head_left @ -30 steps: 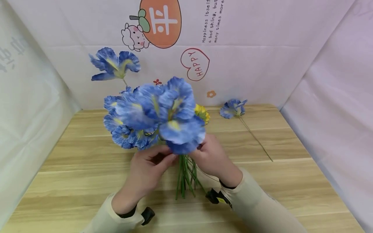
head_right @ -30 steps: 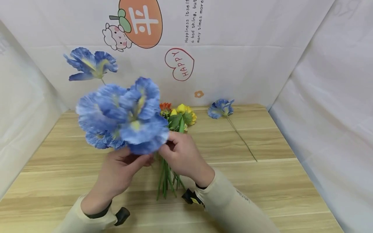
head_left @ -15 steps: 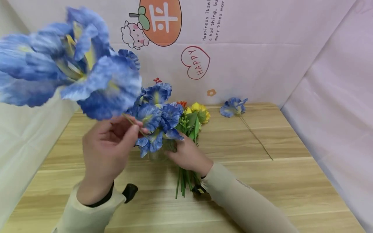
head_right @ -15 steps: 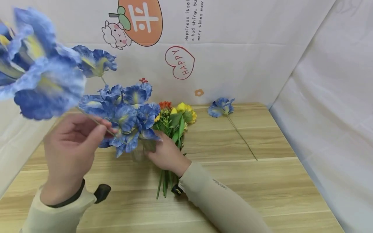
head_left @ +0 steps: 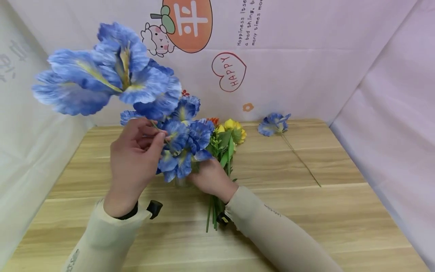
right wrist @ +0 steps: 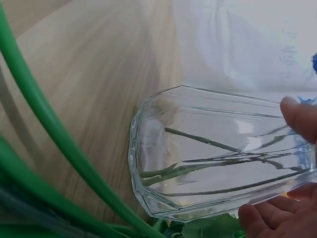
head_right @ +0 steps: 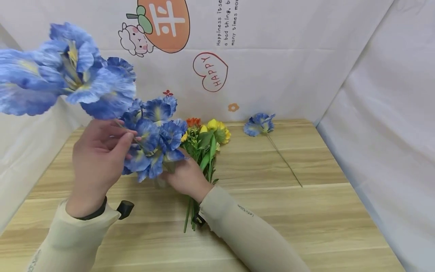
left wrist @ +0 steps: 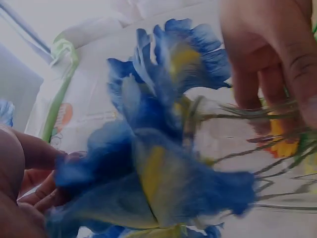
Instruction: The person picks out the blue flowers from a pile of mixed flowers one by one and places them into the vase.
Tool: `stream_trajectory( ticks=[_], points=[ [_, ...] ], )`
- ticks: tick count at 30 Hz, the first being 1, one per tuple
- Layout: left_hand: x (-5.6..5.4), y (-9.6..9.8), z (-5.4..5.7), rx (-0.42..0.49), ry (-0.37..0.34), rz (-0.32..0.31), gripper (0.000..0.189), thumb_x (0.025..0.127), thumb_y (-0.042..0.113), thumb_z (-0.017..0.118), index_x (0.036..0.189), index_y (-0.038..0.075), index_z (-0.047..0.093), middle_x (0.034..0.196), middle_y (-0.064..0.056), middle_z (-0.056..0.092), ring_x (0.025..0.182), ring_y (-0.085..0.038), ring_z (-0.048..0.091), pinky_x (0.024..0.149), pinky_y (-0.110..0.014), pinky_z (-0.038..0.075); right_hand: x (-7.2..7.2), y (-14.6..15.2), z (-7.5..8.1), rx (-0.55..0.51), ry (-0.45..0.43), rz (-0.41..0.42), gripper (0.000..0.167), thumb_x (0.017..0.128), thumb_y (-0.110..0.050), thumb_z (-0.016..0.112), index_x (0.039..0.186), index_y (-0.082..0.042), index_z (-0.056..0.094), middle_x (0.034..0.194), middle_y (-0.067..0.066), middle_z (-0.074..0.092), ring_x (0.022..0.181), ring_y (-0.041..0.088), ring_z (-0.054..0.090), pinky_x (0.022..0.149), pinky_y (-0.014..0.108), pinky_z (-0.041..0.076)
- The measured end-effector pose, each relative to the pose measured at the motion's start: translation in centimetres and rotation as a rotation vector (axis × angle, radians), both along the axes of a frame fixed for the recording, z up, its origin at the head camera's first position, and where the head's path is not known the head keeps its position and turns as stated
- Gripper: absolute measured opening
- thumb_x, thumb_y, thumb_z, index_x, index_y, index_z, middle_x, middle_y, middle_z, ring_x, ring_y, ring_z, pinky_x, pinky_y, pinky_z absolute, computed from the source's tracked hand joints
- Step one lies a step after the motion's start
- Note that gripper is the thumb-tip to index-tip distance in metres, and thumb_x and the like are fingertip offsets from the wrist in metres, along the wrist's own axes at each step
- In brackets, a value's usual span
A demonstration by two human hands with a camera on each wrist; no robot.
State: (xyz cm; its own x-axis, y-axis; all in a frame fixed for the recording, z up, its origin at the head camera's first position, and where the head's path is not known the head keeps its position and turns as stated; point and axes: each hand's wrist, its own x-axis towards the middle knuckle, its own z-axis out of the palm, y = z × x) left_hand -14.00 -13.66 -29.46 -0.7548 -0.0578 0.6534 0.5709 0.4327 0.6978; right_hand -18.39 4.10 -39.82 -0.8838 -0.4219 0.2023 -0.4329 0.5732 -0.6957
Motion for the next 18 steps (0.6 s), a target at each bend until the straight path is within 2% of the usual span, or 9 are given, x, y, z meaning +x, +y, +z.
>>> stream_trajectory(
  ticks=[3, 5, 9, 13, 16, 17, 18],
  points=[
    [-0.4, 0.1, -0.5, -0.087, -0.001, 0.050, 0.019, 0.093, 0.001, 0.068, 0.110, -0.004, 0.063, 0.088, -0.008, 0.070, 0.070, -0.016, 0.068, 0.059, -0.015, 0.048, -0.2, -0.2, -0.1, 0.026, 0.085, 0.011, 0.076, 0.088, -0.014, 0.072, 0.153, -0.005, 0.034, 0.151, 0.008, 0.045, 0.105, 0.015, 0.058, 0.078, 0.033, 0.048],
    [-0.7, 0.1, -0.7, -0.144, 0.009, 0.085, 0.018, 0.092, 0.002, 0.070, 0.108, -0.003, 0.064, 0.085, -0.008, 0.071, 0.068, -0.016, 0.067, 0.060, -0.013, 0.046, -0.3, -0.4, -0.1, 0.044, 0.132, 0.020, 0.075, 0.087, -0.016, 0.073, 0.152, -0.005, 0.036, 0.149, 0.007, 0.047, 0.114, 0.014, 0.057, 0.084, 0.031, 0.050],
    [-1.2, 0.1, -0.9, -0.173, -0.005, 0.106, 0.019, 0.091, 0.005, 0.070, 0.108, -0.002, 0.064, 0.086, -0.007, 0.072, 0.069, -0.018, 0.068, 0.062, -0.011, 0.045, -0.4, -0.6, 0.1, 0.072, 0.164, 0.029, 0.078, 0.088, -0.019, 0.074, 0.154, -0.010, 0.035, 0.150, 0.003, 0.046, 0.126, 0.015, 0.052, 0.092, 0.032, 0.050],
    [-1.3, 0.4, -0.9, -0.135, -0.072, 0.085, 0.021, 0.095, 0.011, 0.067, 0.114, 0.000, 0.064, 0.092, -0.006, 0.073, 0.071, -0.018, 0.070, 0.061, -0.013, 0.048, -0.3, -0.7, 0.2, 0.112, 0.188, 0.039, 0.078, 0.089, -0.023, 0.074, 0.155, -0.013, 0.033, 0.154, -0.002, 0.041, 0.126, 0.013, 0.052, 0.093, 0.031, 0.050],
    [-1.2, 0.5, -0.8, -0.022, -0.138, 0.019, 0.021, 0.098, 0.013, 0.065, 0.114, 0.000, 0.064, 0.093, -0.008, 0.072, 0.072, -0.020, 0.069, 0.059, -0.018, 0.053, -0.2, -0.6, 0.1, 0.150, 0.213, 0.043, 0.076, 0.090, -0.026, 0.075, 0.154, -0.012, 0.036, 0.153, -0.003, 0.042, 0.122, 0.012, 0.054, 0.095, 0.031, 0.049],
    [-1.3, 0.5, -0.9, -0.004, -0.132, 0.000, 0.022, 0.098, 0.012, 0.064, 0.115, -0.002, 0.062, 0.093, -0.009, 0.071, 0.072, -0.021, 0.069, 0.058, -0.020, 0.053, -0.2, -0.5, 0.1, 0.162, 0.221, 0.041, 0.075, 0.089, -0.026, 0.075, 0.153, -0.012, 0.037, 0.153, -0.003, 0.043, 0.122, 0.012, 0.054, 0.095, 0.032, 0.049],
    [-1.3, 0.5, -0.9, 0.006, -0.118, -0.017, 0.023, 0.097, 0.009, 0.064, 0.116, -0.003, 0.061, 0.094, -0.010, 0.070, 0.075, -0.020, 0.068, 0.063, -0.021, 0.054, -0.2, -0.5, 0.1, 0.172, 0.228, 0.041, 0.075, 0.089, -0.027, 0.075, 0.153, -0.011, 0.038, 0.153, -0.003, 0.043, 0.122, 0.012, 0.054, 0.096, 0.032, 0.048]
  ],
)
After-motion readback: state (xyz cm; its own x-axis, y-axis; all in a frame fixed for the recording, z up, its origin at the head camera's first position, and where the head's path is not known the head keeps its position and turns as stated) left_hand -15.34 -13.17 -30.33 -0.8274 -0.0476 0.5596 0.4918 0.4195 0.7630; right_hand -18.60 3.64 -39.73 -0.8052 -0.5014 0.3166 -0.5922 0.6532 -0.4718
